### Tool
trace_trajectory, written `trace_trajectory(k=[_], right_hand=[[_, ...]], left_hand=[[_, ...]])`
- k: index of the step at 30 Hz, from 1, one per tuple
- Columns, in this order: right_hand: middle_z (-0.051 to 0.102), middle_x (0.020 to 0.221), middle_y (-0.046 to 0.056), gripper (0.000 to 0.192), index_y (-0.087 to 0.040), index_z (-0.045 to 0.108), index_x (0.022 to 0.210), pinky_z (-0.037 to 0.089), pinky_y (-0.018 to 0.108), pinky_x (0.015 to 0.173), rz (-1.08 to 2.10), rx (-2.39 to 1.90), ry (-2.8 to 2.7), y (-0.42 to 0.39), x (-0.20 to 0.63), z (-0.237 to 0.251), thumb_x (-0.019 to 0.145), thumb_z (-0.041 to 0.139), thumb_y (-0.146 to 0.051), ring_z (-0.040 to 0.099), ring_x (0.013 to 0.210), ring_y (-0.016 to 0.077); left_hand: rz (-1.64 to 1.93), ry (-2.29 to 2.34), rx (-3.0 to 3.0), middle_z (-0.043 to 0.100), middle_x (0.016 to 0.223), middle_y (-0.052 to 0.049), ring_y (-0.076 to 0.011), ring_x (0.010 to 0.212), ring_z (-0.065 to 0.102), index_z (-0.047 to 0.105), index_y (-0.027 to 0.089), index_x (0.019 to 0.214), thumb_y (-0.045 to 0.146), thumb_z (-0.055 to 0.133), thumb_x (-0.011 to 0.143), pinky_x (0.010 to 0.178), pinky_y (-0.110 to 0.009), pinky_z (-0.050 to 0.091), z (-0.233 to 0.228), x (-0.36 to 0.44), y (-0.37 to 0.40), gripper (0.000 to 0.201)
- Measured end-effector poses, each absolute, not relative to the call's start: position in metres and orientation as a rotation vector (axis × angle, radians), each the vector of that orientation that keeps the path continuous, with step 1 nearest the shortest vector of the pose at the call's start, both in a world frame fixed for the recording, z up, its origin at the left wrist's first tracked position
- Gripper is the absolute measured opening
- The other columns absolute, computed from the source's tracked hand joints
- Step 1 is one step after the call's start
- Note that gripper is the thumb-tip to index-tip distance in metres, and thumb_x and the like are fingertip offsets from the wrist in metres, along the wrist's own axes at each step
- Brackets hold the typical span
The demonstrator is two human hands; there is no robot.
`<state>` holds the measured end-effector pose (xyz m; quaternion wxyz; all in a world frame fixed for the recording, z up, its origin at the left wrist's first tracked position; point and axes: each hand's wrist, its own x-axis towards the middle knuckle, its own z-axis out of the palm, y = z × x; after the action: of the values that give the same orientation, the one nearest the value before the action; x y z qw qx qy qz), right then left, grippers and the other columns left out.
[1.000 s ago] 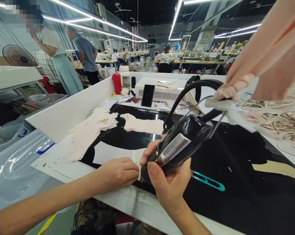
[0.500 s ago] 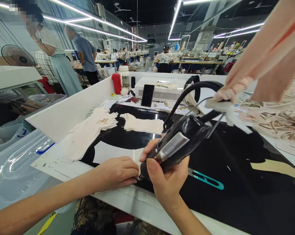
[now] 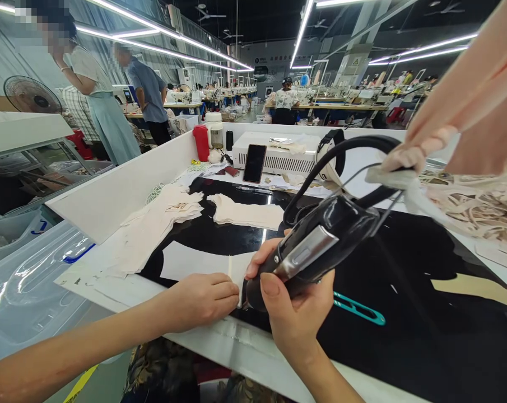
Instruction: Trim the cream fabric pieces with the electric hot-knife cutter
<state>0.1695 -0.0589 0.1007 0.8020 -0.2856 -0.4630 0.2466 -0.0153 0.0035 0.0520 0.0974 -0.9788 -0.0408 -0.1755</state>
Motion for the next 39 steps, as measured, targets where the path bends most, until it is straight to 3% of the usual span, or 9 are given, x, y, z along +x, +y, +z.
trace_trajectory(k=[6,13,30,35,39], right_hand=[[0.074,0.086,-0.003,0.045,-0.027,0.065,0.125,0.061,0.032,0.057,0.548,-0.601,-1.002,-0.062,0.167,0.098,0.094,0.093,-0.045,0.067,0.063,0.0165],[0.074,0.089,-0.002,0.041,-0.029,0.066,0.127,0.062,0.032,0.058,0.524,-0.592,-1.003,-0.058,0.163,0.093,0.097,0.091,-0.041,0.068,0.065,0.0168],[0.075,0.087,-0.004,0.043,-0.028,0.065,0.128,0.062,0.033,0.056,0.470,-0.608,-0.990,-0.053,0.161,0.091,0.096,0.091,-0.041,0.069,0.061,0.0167],[0.075,0.088,-0.004,0.043,-0.028,0.065,0.128,0.062,0.033,0.056,0.468,-0.609,-1.002,-0.054,0.162,0.091,0.096,0.090,-0.041,0.070,0.062,0.0169],[0.075,0.088,-0.004,0.044,-0.028,0.064,0.129,0.062,0.033,0.057,0.472,-0.617,-0.996,-0.053,0.162,0.091,0.096,0.091,-0.041,0.069,0.062,0.0167]], left_hand=[[-0.503,-0.166,-2.919,0.074,0.099,-0.004,-0.0181,0.095,0.071,0.066,0.017,0.094,0.008,0.057,0.113,0.082,-0.028,0.062,0.044,-0.016,0.007,0.022],[-0.560,-0.180,-2.920,0.070,0.091,-0.003,-0.0180,0.091,0.070,0.063,0.019,0.089,0.009,0.060,0.112,0.077,-0.028,0.059,0.043,-0.015,0.008,0.026],[-0.672,-0.188,-2.910,0.075,0.096,-0.003,-0.0168,0.093,0.074,0.067,0.017,0.092,0.011,0.059,0.114,0.077,-0.026,0.061,0.038,-0.014,0.008,0.025],[-0.694,-0.147,-3.004,0.079,0.107,-0.005,-0.0172,0.107,0.076,0.071,0.016,0.103,0.009,0.058,0.115,0.091,-0.025,0.065,0.044,-0.021,0.010,0.019],[-0.754,-0.106,-2.987,0.081,0.111,-0.007,-0.0177,0.112,0.077,0.074,0.015,0.109,0.011,0.049,0.118,0.108,-0.027,0.062,0.047,-0.026,0.013,0.027]])
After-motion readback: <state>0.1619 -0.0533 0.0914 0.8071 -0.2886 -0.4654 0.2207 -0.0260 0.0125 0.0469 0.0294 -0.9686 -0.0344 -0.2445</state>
